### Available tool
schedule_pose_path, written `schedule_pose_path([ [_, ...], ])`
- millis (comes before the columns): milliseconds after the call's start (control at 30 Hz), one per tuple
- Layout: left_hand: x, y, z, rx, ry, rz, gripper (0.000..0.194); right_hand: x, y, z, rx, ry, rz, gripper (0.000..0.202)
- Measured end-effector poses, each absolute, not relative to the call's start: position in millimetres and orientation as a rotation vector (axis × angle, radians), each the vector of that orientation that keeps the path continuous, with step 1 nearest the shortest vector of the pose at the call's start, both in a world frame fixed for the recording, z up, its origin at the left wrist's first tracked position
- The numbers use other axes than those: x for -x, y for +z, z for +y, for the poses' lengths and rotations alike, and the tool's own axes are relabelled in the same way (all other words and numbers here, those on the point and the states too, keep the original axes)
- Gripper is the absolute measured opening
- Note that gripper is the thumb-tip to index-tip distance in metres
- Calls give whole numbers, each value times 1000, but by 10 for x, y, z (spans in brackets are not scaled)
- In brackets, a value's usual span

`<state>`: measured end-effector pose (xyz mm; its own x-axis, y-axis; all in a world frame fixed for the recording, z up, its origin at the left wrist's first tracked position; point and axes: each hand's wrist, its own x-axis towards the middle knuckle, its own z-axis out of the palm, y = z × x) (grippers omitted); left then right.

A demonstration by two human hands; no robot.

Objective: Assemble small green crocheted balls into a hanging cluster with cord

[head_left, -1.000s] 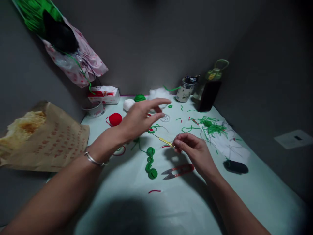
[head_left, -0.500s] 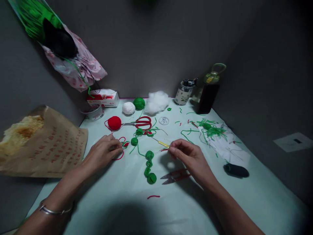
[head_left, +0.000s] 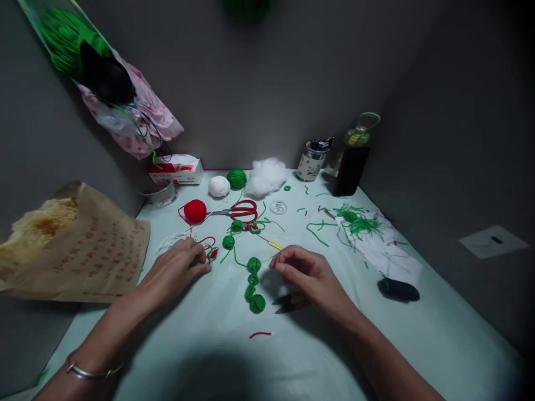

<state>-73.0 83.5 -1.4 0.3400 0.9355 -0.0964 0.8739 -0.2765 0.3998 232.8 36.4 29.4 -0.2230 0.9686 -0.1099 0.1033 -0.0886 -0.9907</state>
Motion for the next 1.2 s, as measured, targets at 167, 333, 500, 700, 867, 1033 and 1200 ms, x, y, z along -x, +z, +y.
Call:
schedule_pose_path([
  [167,569,249,752,-1971,485,1407,30,-2328,293,360,1113,1402,-1394,16],
  [333,123,457,575,-1727,480,1000,28,-2255,309,286,955,1599,-1374,16],
  [500,-126,368,520,-1613,559,899,25,-2249,315,264,1044,1612,-1637,14],
  [700,-23,330,556,-1578,233,834,36,-2431,275,398,1210,1394,-1516,18],
  [867,61,352,526,-1479,507,861,38,-2441,199,445,1251,1354,-1516,18],
  [1033,-62,391,501,-1308,855,934,37,-2372,200,450,1195,1444,-1399,19],
  [1200,-242,309,480,-1103,938,835,33,-2390,199,482,1137,1505,-1104,22],
])
